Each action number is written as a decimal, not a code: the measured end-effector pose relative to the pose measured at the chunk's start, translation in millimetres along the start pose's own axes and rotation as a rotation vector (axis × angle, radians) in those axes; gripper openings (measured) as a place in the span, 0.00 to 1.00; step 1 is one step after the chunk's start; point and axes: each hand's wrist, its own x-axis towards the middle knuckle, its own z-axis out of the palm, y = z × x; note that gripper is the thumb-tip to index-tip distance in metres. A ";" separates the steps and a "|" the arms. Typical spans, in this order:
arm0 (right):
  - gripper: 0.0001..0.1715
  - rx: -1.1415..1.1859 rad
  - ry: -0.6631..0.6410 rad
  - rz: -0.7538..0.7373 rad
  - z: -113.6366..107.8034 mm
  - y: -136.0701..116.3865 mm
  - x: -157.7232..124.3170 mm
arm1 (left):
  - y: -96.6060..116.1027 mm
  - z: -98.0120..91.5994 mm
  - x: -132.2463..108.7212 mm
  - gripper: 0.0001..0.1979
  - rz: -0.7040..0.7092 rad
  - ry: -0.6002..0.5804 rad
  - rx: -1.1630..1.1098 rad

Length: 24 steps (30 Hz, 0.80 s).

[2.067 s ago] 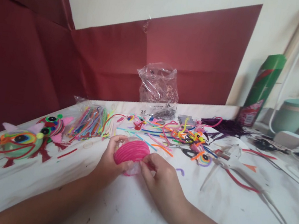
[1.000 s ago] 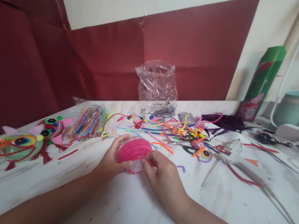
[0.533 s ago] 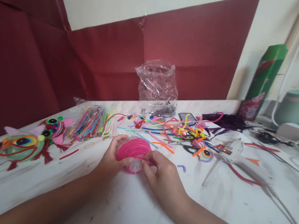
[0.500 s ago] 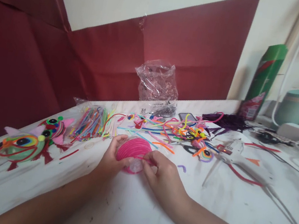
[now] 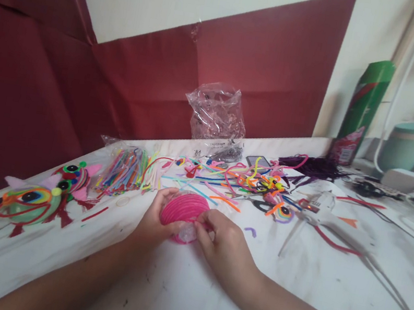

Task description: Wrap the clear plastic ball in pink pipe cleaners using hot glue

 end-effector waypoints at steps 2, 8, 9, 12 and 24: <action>0.07 0.060 0.018 0.031 -0.7 0.0 1.4 | -1.4 -1.0 1.4 0.35 -0.016 0.020 -0.016; 0.12 0.276 0.198 0.137 -12.4 3.6 15.3 | -1.1 -1.8 4.4 0.28 -0.159 0.088 -0.253; 0.12 0.298 0.214 0.155 -14.0 5.3 17.6 | 0.2 -1.7 4.6 0.27 -0.175 0.094 -0.284; 0.13 0.302 0.218 0.189 -15.8 10.5 21.2 | 4.9 -1.8 4.8 0.25 -0.204 0.124 -0.346; 0.19 -0.116 0.052 -0.332 -5.3 12.8 8.4 | 20.6 -4.8 1.1 0.17 -0.146 0.068 -0.418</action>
